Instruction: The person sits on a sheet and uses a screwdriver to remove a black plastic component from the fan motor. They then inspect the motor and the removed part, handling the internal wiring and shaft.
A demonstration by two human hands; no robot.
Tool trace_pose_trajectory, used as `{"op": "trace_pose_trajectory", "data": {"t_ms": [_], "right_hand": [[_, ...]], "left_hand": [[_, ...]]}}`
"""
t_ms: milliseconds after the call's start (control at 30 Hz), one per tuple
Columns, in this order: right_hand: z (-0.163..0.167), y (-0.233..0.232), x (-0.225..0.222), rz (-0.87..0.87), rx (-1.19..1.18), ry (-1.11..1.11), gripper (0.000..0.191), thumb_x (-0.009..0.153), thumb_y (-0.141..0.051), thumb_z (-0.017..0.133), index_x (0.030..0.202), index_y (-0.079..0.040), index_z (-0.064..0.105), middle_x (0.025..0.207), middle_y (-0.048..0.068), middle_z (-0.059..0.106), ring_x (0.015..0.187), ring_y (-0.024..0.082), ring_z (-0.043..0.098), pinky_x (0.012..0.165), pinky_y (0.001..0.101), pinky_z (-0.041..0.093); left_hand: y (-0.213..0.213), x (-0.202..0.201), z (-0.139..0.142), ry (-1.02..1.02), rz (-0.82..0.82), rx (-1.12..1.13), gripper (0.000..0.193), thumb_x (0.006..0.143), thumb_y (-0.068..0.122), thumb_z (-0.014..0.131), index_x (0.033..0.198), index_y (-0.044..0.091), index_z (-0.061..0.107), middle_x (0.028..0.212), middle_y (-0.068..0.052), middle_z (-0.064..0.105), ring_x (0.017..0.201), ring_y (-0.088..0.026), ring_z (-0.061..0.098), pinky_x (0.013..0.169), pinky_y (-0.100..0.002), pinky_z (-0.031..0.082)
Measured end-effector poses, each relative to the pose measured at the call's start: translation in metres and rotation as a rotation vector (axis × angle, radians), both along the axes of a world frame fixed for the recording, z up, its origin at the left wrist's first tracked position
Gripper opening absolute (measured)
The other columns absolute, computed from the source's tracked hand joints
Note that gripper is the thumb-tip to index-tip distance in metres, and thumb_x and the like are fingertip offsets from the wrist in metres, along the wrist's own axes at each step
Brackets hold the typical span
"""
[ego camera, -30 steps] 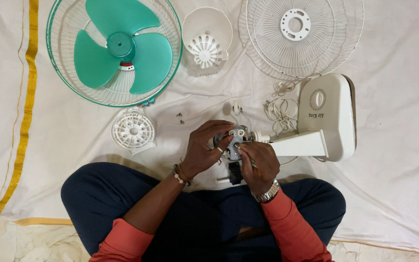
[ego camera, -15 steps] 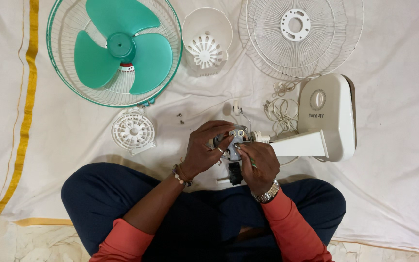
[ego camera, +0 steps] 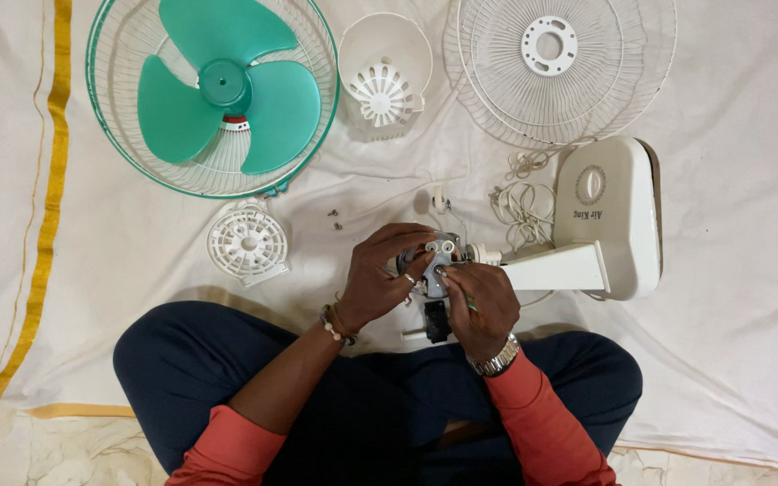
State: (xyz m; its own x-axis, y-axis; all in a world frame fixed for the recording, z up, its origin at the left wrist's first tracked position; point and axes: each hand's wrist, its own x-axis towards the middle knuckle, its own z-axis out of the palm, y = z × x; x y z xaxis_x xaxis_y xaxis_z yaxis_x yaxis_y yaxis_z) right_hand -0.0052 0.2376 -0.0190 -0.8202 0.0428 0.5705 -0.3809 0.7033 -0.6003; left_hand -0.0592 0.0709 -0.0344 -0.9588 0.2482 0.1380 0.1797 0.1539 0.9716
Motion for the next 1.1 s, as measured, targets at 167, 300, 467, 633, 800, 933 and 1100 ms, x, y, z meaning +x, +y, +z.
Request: {"op": "trace_pose_trajectory", "data": {"t_ms": [167, 300, 467, 633, 800, 933, 1100], "right_hand": [[0.002, 0.0, 0.0, 0.006, 0.0, -0.006, 0.017, 0.083, 0.006, 0.08, 0.096, -0.001, 0.073, 0.092, 0.012, 0.075, 0.089, 0.027, 0.072, 0.078, 0.0356, 0.058], [0.003, 0.0, 0.0, 0.013, -0.014, -0.003, 0.017, 0.083, 0.007, 0.08, 0.096, -0.001, 0.072, 0.093, 0.012, 0.075, 0.089, 0.027, 0.072, 0.078, 0.0351, 0.058], [0.003, 0.001, 0.0, 0.012, -0.018, -0.013, 0.017, 0.082, 0.007, 0.08, 0.096, 0.0, 0.073, 0.092, 0.011, 0.075, 0.088, 0.027, 0.072, 0.077, 0.0352, 0.058], [0.002, 0.003, 0.001, 0.022, 0.0, -0.017, 0.017, 0.082, 0.005, 0.081, 0.096, -0.001, 0.073, 0.092, 0.012, 0.075, 0.089, 0.027, 0.072, 0.077, 0.0356, 0.058], [-0.003, 0.003, 0.002, -0.002, -0.022, 0.003, 0.023, 0.082, 0.004, 0.083, 0.101, -0.002, 0.072, 0.097, 0.012, 0.074, 0.092, 0.027, 0.071, 0.081, 0.0369, 0.057], [-0.005, 0.01, 0.002, -0.041, -0.031, -0.05, 0.045, 0.077, -0.006, 0.09, 0.117, 0.002, 0.07, 0.107, 0.012, 0.069, 0.1, 0.028, 0.065, 0.087, 0.0373, 0.054], [-0.005, 0.014, -0.002, -0.017, -0.046, -0.14, 0.06, 0.076, -0.018, 0.091, 0.128, 0.0, 0.068, 0.116, 0.013, 0.064, 0.109, 0.028, 0.058, 0.094, 0.0385, 0.05]], "left_hand": [[0.0, -0.001, -0.001, 0.059, -0.002, -0.001, 0.03, 0.09, 0.008, 0.08, 0.119, 0.008, 0.075, 0.121, -0.011, 0.073, 0.105, -0.021, 0.074, 0.086, -0.031, 0.061], [0.0, -0.001, 0.0, 0.004, -0.013, 0.018, 0.03, 0.09, 0.008, 0.079, 0.12, 0.008, 0.075, 0.122, -0.011, 0.073, 0.101, -0.02, 0.075, 0.085, -0.031, 0.062], [-0.003, -0.001, 0.001, 0.016, -0.036, -0.009, 0.036, 0.087, 0.01, 0.081, 0.122, 0.008, 0.073, 0.123, -0.012, 0.073, 0.103, -0.021, 0.075, 0.089, -0.032, 0.061], [-0.009, -0.005, 0.001, 0.085, -0.101, 0.006, 0.05, 0.08, 0.01, 0.081, 0.128, 0.005, 0.067, 0.124, -0.012, 0.072, 0.115, -0.026, 0.071, 0.1, -0.036, 0.058], [-0.012, -0.008, -0.001, 0.046, -0.142, 0.043, 0.051, 0.082, 0.011, 0.084, 0.13, 0.006, 0.067, 0.127, -0.014, 0.07, 0.118, -0.026, 0.07, 0.101, -0.036, 0.058], [-0.014, -0.01, -0.005, 0.004, -0.17, 0.063, 0.051, 0.083, 0.011, 0.085, 0.13, 0.006, 0.067, 0.129, -0.014, 0.069, 0.119, -0.025, 0.07, 0.1, -0.035, 0.058], [-0.013, -0.009, -0.008, 0.017, -0.179, 0.083, 0.049, 0.084, 0.008, 0.085, 0.129, 0.007, 0.069, 0.129, -0.013, 0.071, 0.12, -0.025, 0.07, 0.102, -0.035, 0.058]]}}
